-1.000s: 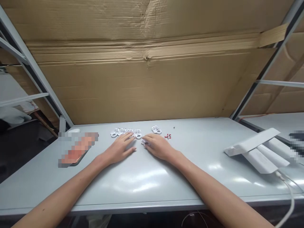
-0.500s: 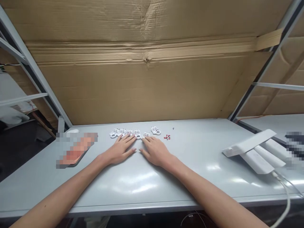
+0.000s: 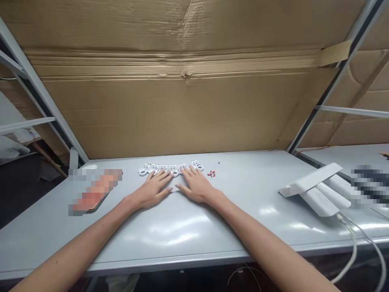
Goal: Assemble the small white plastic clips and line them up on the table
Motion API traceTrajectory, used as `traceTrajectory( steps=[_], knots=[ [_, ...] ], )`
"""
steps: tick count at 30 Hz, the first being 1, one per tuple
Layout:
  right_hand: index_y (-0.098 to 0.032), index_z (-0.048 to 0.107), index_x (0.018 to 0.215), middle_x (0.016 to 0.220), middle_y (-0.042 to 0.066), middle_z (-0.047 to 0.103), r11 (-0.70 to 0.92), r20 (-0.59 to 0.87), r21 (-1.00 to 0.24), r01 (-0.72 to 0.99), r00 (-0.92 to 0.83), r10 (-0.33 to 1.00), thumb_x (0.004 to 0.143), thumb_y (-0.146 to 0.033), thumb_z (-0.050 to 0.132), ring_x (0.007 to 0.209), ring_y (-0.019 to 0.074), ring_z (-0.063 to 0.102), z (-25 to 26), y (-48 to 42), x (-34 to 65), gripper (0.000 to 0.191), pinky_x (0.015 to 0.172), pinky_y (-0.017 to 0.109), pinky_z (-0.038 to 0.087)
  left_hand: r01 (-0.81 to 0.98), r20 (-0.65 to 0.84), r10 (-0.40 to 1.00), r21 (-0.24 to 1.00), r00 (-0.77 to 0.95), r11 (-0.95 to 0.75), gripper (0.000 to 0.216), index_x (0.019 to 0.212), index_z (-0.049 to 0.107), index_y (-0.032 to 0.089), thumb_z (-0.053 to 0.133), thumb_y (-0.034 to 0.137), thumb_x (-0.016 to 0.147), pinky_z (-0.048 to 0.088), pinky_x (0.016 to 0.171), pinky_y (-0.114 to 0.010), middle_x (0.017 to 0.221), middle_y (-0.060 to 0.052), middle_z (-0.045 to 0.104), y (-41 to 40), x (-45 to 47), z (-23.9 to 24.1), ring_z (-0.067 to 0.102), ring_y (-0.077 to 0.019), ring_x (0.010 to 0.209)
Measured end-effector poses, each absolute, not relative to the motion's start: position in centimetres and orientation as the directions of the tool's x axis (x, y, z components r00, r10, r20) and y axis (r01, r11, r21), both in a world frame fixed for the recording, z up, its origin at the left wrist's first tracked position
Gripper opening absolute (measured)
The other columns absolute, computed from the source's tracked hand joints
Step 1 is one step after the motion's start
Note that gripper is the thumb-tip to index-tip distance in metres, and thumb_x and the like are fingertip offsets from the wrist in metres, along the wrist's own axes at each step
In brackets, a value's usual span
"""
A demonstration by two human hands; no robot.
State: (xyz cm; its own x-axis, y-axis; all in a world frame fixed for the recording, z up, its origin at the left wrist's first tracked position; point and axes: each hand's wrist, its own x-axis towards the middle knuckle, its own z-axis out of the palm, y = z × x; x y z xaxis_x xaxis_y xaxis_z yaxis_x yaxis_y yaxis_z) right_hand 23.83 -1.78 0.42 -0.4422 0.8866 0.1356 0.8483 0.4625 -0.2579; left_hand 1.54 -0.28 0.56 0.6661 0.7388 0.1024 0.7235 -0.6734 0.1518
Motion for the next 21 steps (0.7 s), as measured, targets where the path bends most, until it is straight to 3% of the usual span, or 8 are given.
traceTrajectory(
  steps=[9, 15, 21],
  knots=[
    [-0.016, 0.029, 0.154, 0.158, 0.015, 0.029, 0.537, 0.152, -0.257, 0.804, -0.515, 0.844, 0.095, -0.065, 0.03, 0.148, 0.0325, 0.019, 0.2, -1.7, 24.0, 0.077, 0.119, 0.054, 0.018, 0.719, 0.117, 0.736, 0.157, 0.667, -0.677, 0.058, 0.152, 0.032, 0.02, 0.024, 0.051, 0.103, 0.009, 0.118, -0.058, 0.158, -0.011, 0.029, -0.1, 1.4, 0.2, 0.017, -0.0293, 0.149],
    [-0.011, 0.024, 0.155, 0.161, 0.015, 0.019, 0.522, 0.095, -0.274, 0.808, -0.517, 0.851, 0.094, -0.068, 0.027, 0.149, 0.0316, 0.013, 0.0, -1.5, 24.2, 0.084, 0.121, 0.05, 0.015, 0.742, 0.095, 0.756, 0.15, 0.648, -0.654, 0.058, 0.152, 0.031, 0.016, 0.026, 0.047, 0.103, 0.009, 0.118, -0.06, 0.158, -0.013, 0.029, -0.1, 1.7, 0.3, 0.017, -0.0301, 0.148],
    [-0.011, 0.032, 0.151, 0.157, 0.016, 0.031, 0.476, 0.232, -0.22, 0.851, -0.429, 0.873, 0.098, -0.057, 0.031, 0.148, 0.0313, 0.02, -0.7, -0.5, 24.9, 0.071, 0.118, 0.049, 0.022, 0.733, 0.139, 0.747, 0.146, 0.65, -0.665, 0.054, 0.149, 0.036, 0.018, 0.028, 0.046, 0.104, 0.012, 0.117, -0.06, 0.156, -0.013, 0.032, 0.0, 1.6, 0.2, 0.02, -0.0305, 0.148]
  ],
)
